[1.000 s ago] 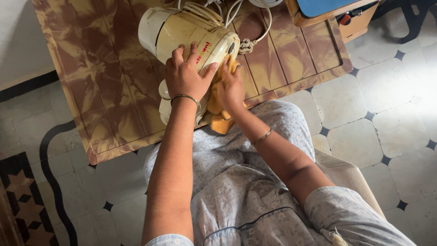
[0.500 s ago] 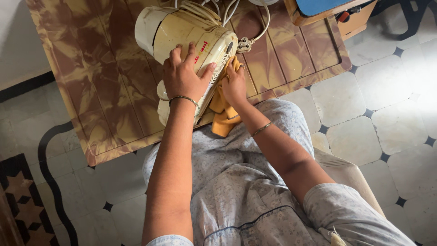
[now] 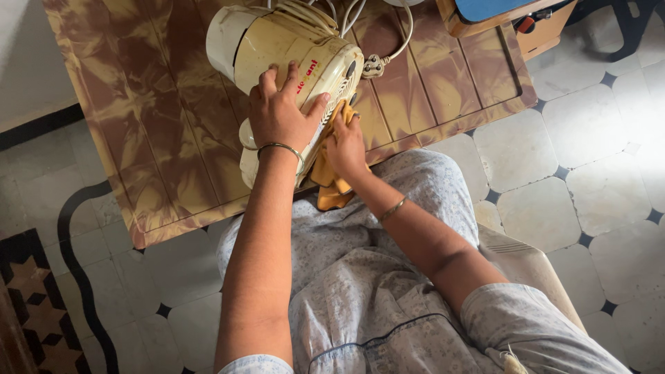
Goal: The person wipes the exterior surfaces of a blender base with a cloth, rotating the object to clean all sides and the bottom.
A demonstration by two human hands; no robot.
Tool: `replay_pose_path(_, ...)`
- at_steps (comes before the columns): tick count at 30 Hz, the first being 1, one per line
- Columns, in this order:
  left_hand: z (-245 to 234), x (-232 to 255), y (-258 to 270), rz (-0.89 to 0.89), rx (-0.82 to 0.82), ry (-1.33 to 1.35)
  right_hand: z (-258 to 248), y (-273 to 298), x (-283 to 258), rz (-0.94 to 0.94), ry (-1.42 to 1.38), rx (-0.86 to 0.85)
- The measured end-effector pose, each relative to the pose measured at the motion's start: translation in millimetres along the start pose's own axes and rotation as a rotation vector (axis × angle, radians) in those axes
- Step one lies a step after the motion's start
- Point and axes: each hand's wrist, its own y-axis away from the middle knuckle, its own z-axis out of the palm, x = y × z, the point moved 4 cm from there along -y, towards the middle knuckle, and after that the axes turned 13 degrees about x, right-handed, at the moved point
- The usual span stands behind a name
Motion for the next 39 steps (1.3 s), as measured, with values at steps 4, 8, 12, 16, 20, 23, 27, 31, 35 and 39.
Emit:
replay_pose_path(4,1.4,-1.2,0.0,0.019,0.013,-0.009,11.2,-14.5,25.4,0.142,0.066,-0.069)
replay_pose_path(8,-0.1,-1.9,0.8,0.024,0.038,0.002,19.2,-9.4,10.8,0.258,0.029,-0.133)
replay_pose_path(12,1.9,-2.1,1.7,0.029,0.033,0.004,2.2,36.4,-22.1,0.007,-0.103,-0.12)
replay_pose_path(16,1.3,-2.2,1.8,0.035,0.028,0.013,7.6,32.4,-10.7,-0.033,-0.075,-0.116)
replay_pose_path(20,2.0,-2.1,-0.9,0.009,-0.003,0.008,22.5,8.1,22.3,0.226,0.107,-0.205)
replay_pose_path(23,0.1,0.9,2.0,0.028,0.023,0.002,18.3,9.7,22.7,0.263,0.089,-0.23)
replay_pose_path(27,-0.5,-1.3,-0.7,0.008,0.003,-0.018,6.8,19.9,-14.2,0.125,-0.098,-0.11)
replay_pose_path(31,3.5,-3.8,1.1,0.015,0.013,-0.01,-1.6,18.5,-21.9,-0.07,-0.082,0.026)
replay_pose_path(35,2.9,-3.1,1.5,0.017,0.004,-0.039,18.1,-9.7,22.9,0.392,-0.02,-0.203)
replay_pose_path(39,1.3,0.9,-0.9,0.019,0.009,0.0,6.6,-18.1,10.0,0.228,0.031,-0.084)
